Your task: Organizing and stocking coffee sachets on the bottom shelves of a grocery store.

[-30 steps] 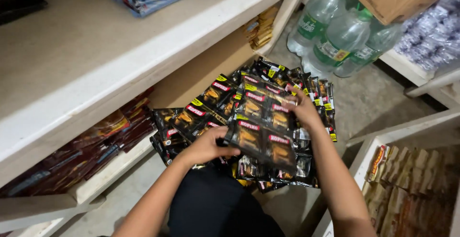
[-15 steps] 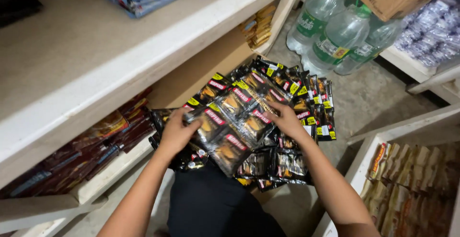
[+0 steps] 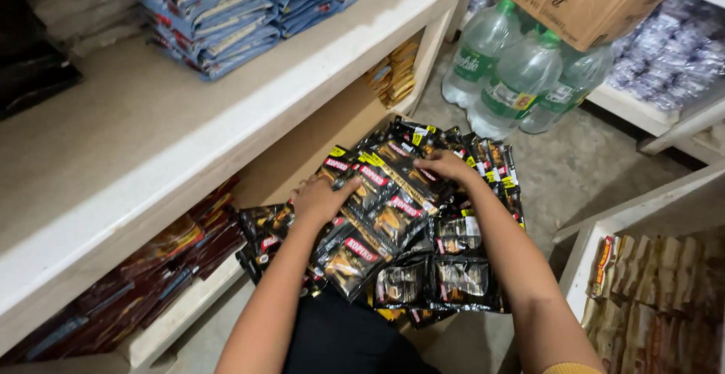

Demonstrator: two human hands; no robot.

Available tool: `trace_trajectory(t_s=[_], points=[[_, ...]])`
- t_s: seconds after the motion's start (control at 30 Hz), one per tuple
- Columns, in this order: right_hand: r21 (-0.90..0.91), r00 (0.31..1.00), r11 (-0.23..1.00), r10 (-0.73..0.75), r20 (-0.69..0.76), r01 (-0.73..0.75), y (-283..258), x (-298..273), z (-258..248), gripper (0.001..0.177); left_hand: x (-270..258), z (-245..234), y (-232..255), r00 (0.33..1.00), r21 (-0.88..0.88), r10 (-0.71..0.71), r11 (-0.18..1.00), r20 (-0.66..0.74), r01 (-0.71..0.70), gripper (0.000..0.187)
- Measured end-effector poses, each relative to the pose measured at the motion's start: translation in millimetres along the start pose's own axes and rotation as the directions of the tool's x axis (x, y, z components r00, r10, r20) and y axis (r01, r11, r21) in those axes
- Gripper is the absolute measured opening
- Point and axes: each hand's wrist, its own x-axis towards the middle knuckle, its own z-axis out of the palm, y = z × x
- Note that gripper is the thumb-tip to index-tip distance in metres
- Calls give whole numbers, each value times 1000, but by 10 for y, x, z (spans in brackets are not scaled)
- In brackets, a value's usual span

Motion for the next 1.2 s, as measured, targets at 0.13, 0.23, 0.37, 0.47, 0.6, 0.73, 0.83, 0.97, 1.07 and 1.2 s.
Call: trace_trajectory(t_s=[0.13,0.23,0.37,0.47,0.6,0.73,0.83,0.97,1.07,1.2], points=[[140,998,988,54,40,-59,33,23,-78,71,324,209,-126,997,-94,46,994,-56,-51,76],[315,989,945,42,139,-84,-338,-553,-341,73,356,247,-225,985,-225,92,967,-144,-123,52],[581,985,814,-83,153,-22,-395,-733,-433,89,109,60,-266,947,-608,237,726,-215,-320,25],[517,985,840,-169,-40,165,-265,-564,-595,86,139,-4,-488,956,-776,268,576,-120,-258,26],[-93,959,983,-173,-226,155,-936,-1213,-609,81,460,86,-905,933,-878,317,380,-172,-291,30],[-465,851,854,-410,-328,233,-1398,-1785,-185,56,488,63,-1097,927,-964,317,106,-201,-245,27],[-554,648,710,-674,-355,435,-1369,-2043,315,39,398,68,-1085,930,-970,314,86,-191,-228,28],[-643,553,490,-824,-122,589,-991,-2064,850,43,402,159,-1049,941,-977,299,88,-159,-193,26],[-310,754,697,-646,120,646,-1125,-2394,550,61,583,276,-1069,945,-973,292,125,-150,-193,29],[61,806,811,-584,90,581,-1123,-2616,97,31,269,158,-508,944,-868,278,407,-177,-283,35]])
